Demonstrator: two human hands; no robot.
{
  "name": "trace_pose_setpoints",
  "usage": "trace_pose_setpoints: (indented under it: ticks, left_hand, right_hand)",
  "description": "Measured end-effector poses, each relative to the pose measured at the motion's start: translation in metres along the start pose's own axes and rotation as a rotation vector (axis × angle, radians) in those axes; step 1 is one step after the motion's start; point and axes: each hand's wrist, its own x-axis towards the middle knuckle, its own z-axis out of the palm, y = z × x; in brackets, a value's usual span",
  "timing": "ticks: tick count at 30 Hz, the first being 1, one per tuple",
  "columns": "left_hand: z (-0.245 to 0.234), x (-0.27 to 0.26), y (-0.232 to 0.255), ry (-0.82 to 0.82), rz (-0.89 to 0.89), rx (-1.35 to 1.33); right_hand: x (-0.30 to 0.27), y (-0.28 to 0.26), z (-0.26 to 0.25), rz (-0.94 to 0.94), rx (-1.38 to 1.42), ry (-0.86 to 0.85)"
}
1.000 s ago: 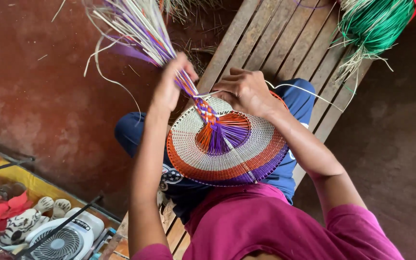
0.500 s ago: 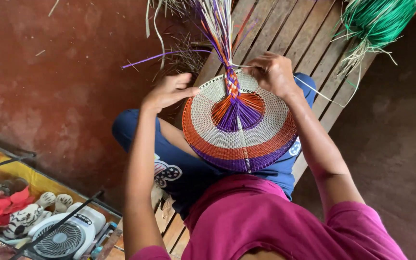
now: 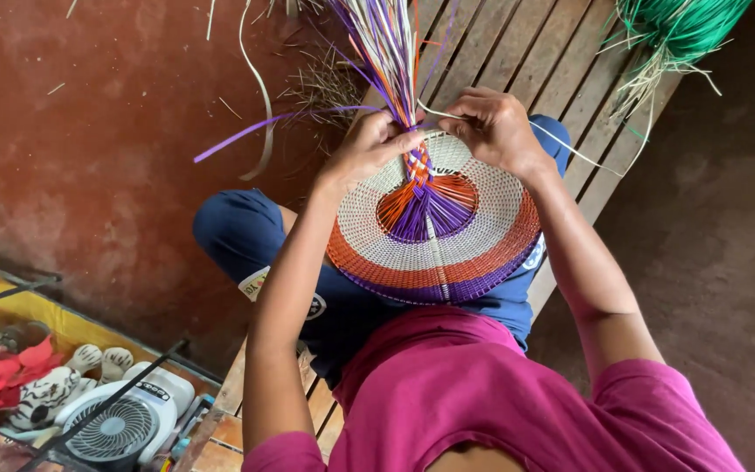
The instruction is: Weaving a decorative fan using colored straw fibers on a wooden platform
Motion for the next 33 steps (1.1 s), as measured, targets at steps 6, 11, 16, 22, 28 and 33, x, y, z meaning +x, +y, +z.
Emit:
trace_pose_setpoints:
  ticks: [6,11,16,22,28,33]
  left_hand:
    - [0.006,-0.002,-0.016,0.042,0.002,-0.068]
    - [0.012,-0.001,-0.026,-0.003,0.122,-0.105]
    - [0.013,-0.003,-0.02,0.043,0.154,0.063]
    - [0.007,0.005,-0.035,0.126,0.101,0.096]
    - [0.026,0.012,-0.025,0.186,0.252,0.275]
    - [0.038,0.01,0.001,0.051,0.301,0.215]
  right_hand:
    - [0.002,0.001,-0.007,0.002,-0.174,-0.068]
    - [-0.009,0.027,-0.014,0.162,-0.351,-0.102]
    - [-0.028,0.05,-0.023,0.37,-0.415,0.019]
    - [-0.047,0.002,-0.074,0.171,-0.087,0.04]
    - [-0.053,-0.079,-0.038,-0.229,0.06,-0.483]
    - [-0.014,-0.116,-0.053,-0.073,0.187,-0.292]
